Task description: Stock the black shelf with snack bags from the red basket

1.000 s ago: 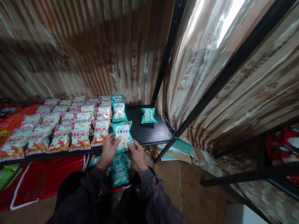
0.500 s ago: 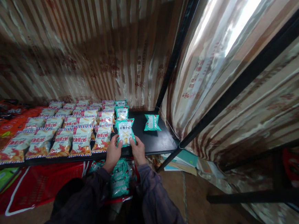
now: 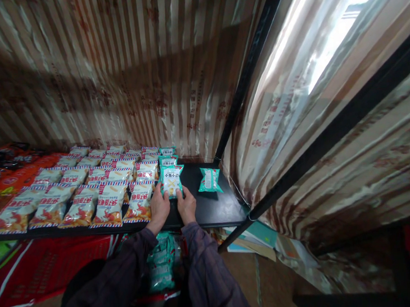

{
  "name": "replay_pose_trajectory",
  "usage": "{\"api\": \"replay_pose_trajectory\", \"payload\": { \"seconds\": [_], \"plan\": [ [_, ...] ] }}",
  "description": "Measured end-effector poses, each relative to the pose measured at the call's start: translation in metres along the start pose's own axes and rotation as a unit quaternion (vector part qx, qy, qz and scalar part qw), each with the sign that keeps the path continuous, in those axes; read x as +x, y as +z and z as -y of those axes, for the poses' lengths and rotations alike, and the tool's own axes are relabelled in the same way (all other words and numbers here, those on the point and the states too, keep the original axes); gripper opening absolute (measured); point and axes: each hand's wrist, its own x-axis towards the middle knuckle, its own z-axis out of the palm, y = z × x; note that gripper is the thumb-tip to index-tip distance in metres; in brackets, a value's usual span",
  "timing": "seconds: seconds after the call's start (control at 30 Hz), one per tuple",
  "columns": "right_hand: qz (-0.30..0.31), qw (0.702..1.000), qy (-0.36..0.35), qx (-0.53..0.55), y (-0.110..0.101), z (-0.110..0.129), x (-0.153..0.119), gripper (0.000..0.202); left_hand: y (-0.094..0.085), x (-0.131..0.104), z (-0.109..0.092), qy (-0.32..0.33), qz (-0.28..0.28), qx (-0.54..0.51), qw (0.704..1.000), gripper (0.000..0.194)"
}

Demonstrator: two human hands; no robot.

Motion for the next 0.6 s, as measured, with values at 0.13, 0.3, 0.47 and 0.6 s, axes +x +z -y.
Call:
{"api": "replay_pose_trajectory", "payload": {
  "seconds": [0.13,0.3,0.47,0.6],
  "plan": [
    [0.003,0.998,0.001,-0.065,0.003,-0.004,0.005,0.031,0.004,0.006,0.0,0.017,-0.008,0.013,1.0,0.051],
    [0.022,0.998,-0.004,-0.055,0.008,-0.009,0.009,0.03,0.008,0.009,0.007,0.009,-0.011,0.017,1.0,0.052],
    [0.013,0.999,-0.014,-0.036,0.012,-0.005,0.011,0.023,0.01,0.011,0.012,0.031,-0.02,0.027,0.999,0.051],
    [0.017,0.999,-0.028,-0.042,0.013,-0.002,0.012,0.02,0.013,0.012,0.018,0.054,-0.025,0.031,0.998,0.052]
  ]
}}
